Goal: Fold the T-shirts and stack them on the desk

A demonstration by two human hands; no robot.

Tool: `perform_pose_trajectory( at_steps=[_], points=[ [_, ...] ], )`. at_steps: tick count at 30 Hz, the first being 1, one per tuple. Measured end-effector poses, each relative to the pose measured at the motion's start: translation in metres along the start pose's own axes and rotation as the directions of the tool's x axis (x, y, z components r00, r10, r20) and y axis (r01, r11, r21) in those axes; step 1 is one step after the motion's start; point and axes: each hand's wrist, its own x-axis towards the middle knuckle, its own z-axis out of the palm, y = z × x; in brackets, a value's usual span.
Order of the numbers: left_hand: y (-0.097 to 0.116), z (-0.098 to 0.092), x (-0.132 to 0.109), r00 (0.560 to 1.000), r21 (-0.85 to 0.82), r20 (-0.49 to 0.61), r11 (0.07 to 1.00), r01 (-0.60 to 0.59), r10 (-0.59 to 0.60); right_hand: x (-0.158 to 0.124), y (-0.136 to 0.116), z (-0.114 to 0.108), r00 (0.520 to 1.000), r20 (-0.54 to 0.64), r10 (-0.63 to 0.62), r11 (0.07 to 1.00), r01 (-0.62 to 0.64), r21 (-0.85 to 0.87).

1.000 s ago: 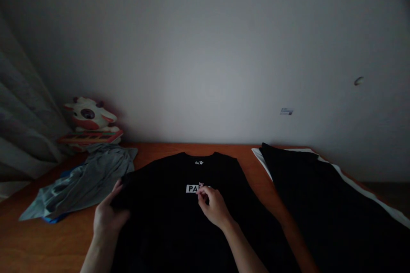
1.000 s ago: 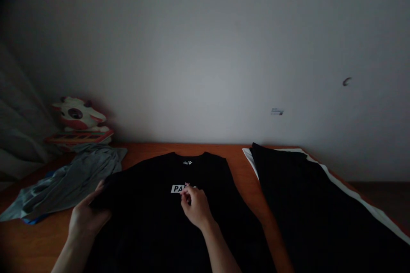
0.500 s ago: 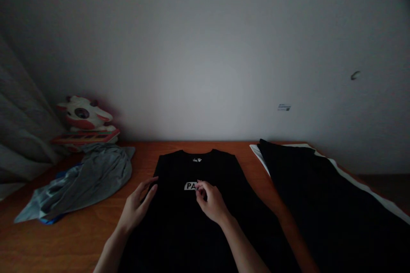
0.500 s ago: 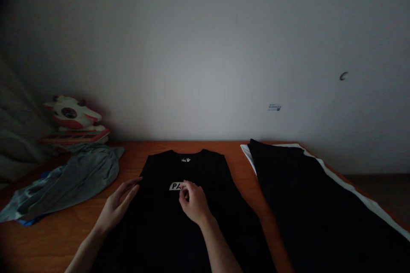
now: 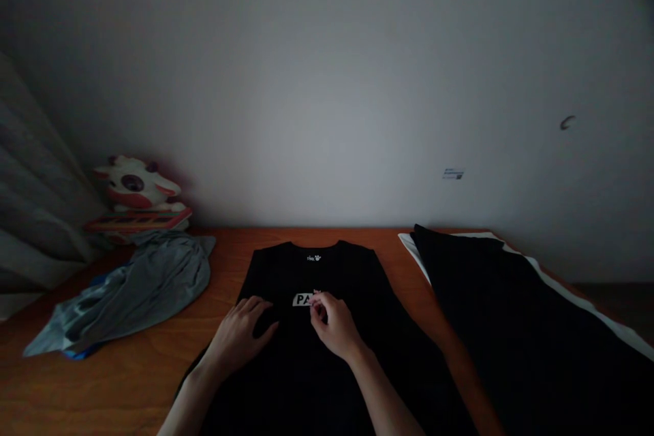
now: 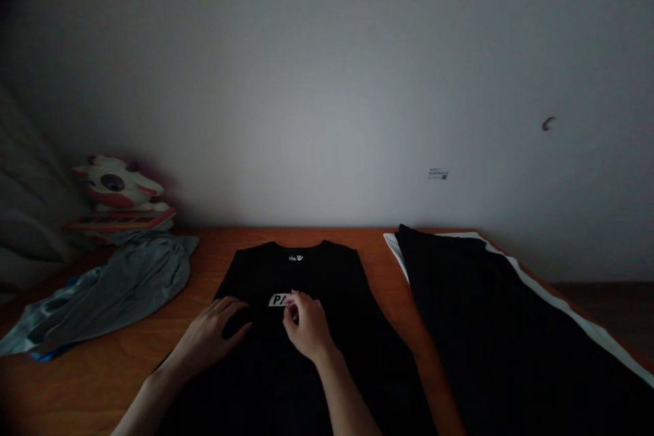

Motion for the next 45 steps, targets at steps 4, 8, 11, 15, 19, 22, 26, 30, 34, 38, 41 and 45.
perform_pose_trajectory(
  at_steps=[4,8,11,15,19,22,26,30,34,38,41,45],
  points=[
    [0.028,0.0,0.037,0.989,0.142,0.084,0.984,0.11,-0.123,0.001,0.001,0.0,1.0,0.0,-0.004,1.0,0.004,0.008],
    [0.05,0.009,0.076,0.979,0.242,0.134,0.963,0.117,-0.152,0.001,0.001,0.001,1.0,-0.004,0.005,1.0,-0.005,-0.016],
    [0.057,0.021,0.096,0.976,0.236,0.151,0.965,0.116,-0.154,0.001,0.001,0.001,1.0,-0.003,0.01,1.0,-0.01,-0.028],
    [0.053,0.031,0.112,0.985,0.18,0.121,0.979,0.097,-0.119,0.001,-0.002,-0.001,0.999,0.007,0.035,0.999,-0.034,-0.016],
    [0.039,0.033,0.118,0.996,0.114,0.014,0.99,0.085,-0.087,0.001,-0.004,-0.003,0.999,0.009,0.042,0.999,-0.042,-0.025],
    [0.023,0.039,0.113,0.994,0.135,-0.063,0.986,0.096,-0.088,0.001,-0.004,-0.003,0.999,0.007,0.036,0.999,-0.036,-0.019],
    [-0.003,0.051,0.095,0.99,0.206,-0.088,0.97,0.129,-0.113,0.001,-0.004,-0.003,0.999,0.011,0.04,0.999,-0.04,-0.028],
    [-0.025,0.053,0.089,0.999,0.248,-0.007,0.967,0.051,-0.05,0.0,-0.007,-0.003,0.999,0.018,0.03,0.999,-0.03,-0.028],
    [-0.022,0.052,0.091,0.997,0.293,-0.008,0.953,0.071,-0.072,0.002,-0.006,-0.007,0.992,-0.12,0.023,0.995,-0.034,-0.092],
    [0.0,0.059,0.078,0.999,0.321,0.001,0.946,0.04,-0.043,0.004,0.004,-0.015,0.957,-0.288,0.036,0.963,-0.11,-0.245],
    [0.009,0.064,0.063,0.999,0.306,0.034,0.952,-0.009,-0.001,0.004,0.014,-0.016,0.961,-0.265,0.079,0.94,-0.16,-0.301],
    [0.007,0.065,0.058,0.999,0.29,0.04,0.957,-0.023,0.012,0.001,0.017,-0.012,0.97,-0.201,0.133,0.925,-0.195,-0.327]
  ],
)
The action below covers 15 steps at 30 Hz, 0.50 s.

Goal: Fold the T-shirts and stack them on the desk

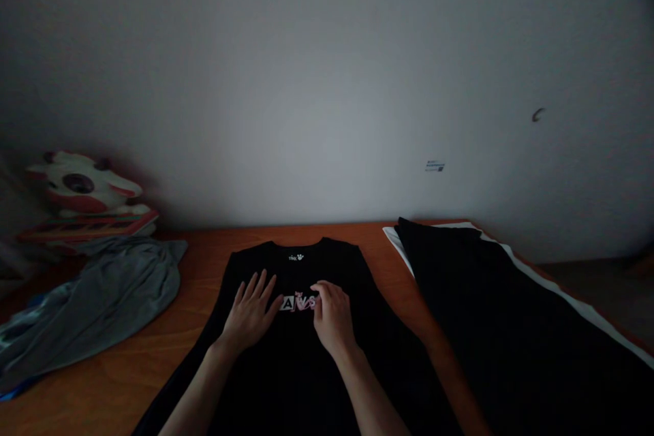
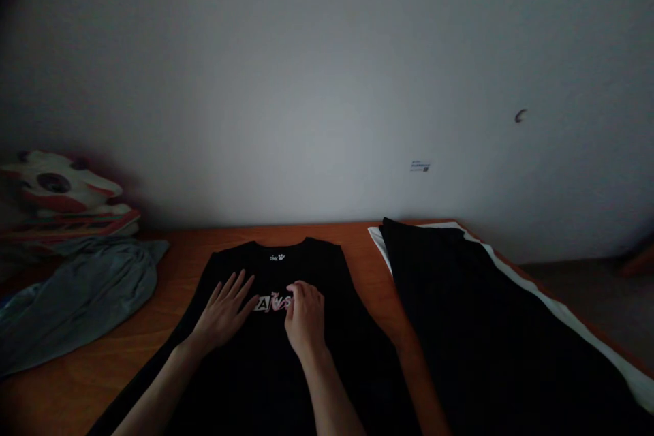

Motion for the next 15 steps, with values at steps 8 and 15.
perform_pose_trajectory(
  at_steps=[8,15],
  points=[
    [-0.002,-0.009,0.005,0.997,-0.087,0.069,0.996,-0.029,0.035,0.022,0.006,-0.021,0.97,0.245,-0.003,0.997,0.021,-0.07],
    [-0.003,-0.008,0.004,0.999,-0.148,0.037,0.989,-0.022,0.027,0.076,0.021,-0.047,0.868,0.477,-0.139,0.976,0.202,-0.083]
  ],
)
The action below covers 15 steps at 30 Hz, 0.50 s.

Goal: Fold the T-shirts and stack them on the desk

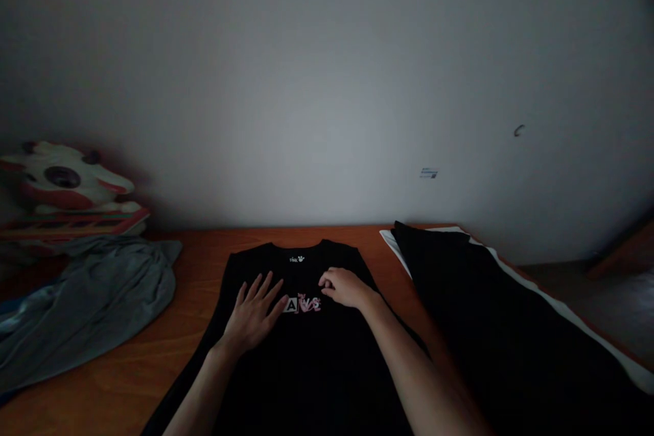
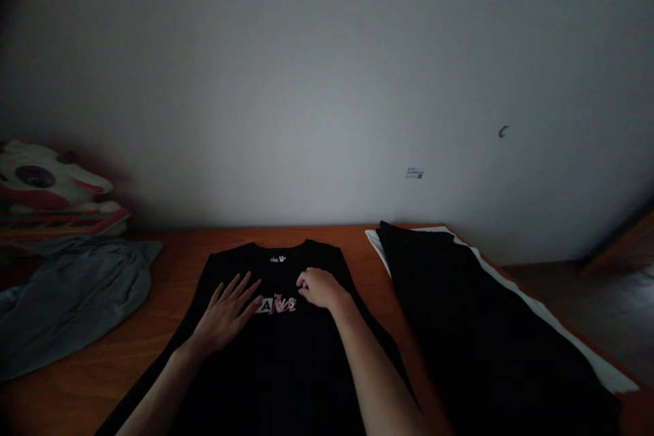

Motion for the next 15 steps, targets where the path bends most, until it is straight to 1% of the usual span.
perform_pose_trajectory(
  at_steps=[3,6,8,10,12,15],
  points=[
    [-0.004,0.002,0.001,0.999,-0.078,-0.036,0.997,-0.001,-0.002,0.008,0.004,-0.002,1.0,-0.002,-0.024,1.0,0.024,0.005],
    [-0.009,0.005,0.004,0.996,-0.184,-0.088,0.983,0.007,-0.024,0.011,0.005,0.003,0.997,-0.077,-0.019,1.0,0.02,0.019],
    [-0.014,0.009,0.006,0.991,-0.229,-0.133,0.974,-0.007,-0.024,0.008,0.005,0.007,0.99,-0.14,-0.006,0.999,0.011,0.035],
    [-0.018,0.013,0.009,0.983,-0.239,-0.181,0.97,-0.036,-0.008,0.002,0.007,0.011,0.981,-0.195,-0.026,0.998,0.036,0.049],
    [-0.021,0.016,0.01,0.977,-0.22,-0.214,0.973,-0.068,0.02,-0.008,0.011,0.013,0.969,-0.242,-0.054,0.998,0.062,0.023],
    [-0.022,0.018,0.01,0.978,-0.142,-0.202,0.986,-0.084,0.055,-0.026,0.018,0.015,0.963,-0.267,-0.046,0.997,0.029,-0.068]
  ],
)
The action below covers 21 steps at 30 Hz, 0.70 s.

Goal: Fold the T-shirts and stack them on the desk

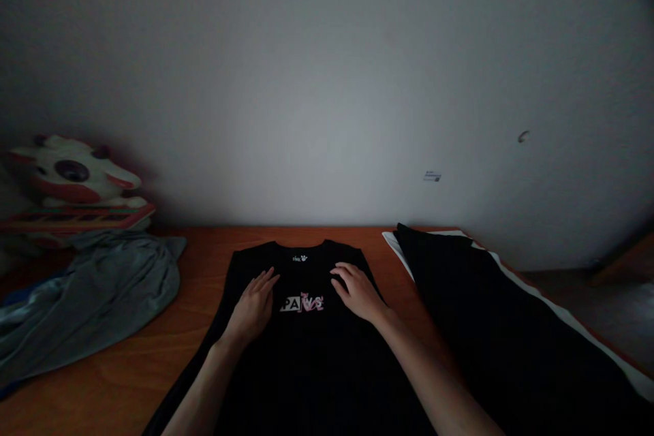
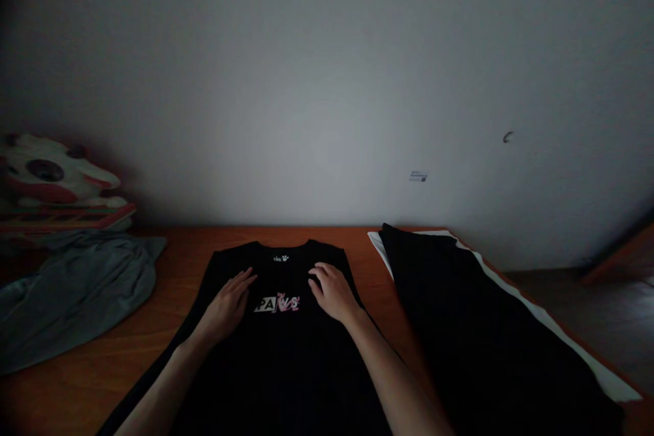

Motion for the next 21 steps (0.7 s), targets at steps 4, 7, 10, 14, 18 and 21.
perform_pose_trajectory(
  at_steps=[4,7,10,14,18,21],
  points=[
    [0.005,-0.001,-0.005,0.998,0.15,0.055,0.988,-0.032,0.024,-0.022,0.004,0.003,0.991,0.108,0.077,0.993,-0.066,-0.099],
    [0.006,0.0,-0.008,0.996,0.203,0.072,0.977,-0.062,0.048,-0.029,0.003,0.009,0.977,0.162,0.139,0.984,-0.119,-0.129],
    [0.005,0.002,-0.01,0.996,0.208,0.073,0.976,-0.067,0.053,-0.029,0.002,0.011,0.971,0.169,0.169,0.98,-0.148,-0.131],
    [0.002,0.004,-0.01,0.996,0.207,0.077,0.977,-0.052,0.037,-0.028,0.003,0.011,0.972,0.159,0.174,0.981,-0.156,-0.118],
    [0.003,0.003,-0.008,0.993,0.227,0.111,0.972,-0.057,0.033,-0.027,0.004,0.01,0.97,0.166,0.18,0.98,-0.163,-0.111],
    [0.005,0.001,-0.001,0.988,0.254,0.152,0.966,-0.039,0.0,-0.022,0.006,0.01,0.968,0.173,0.182,0.98,-0.165,-0.109]
  ],
)
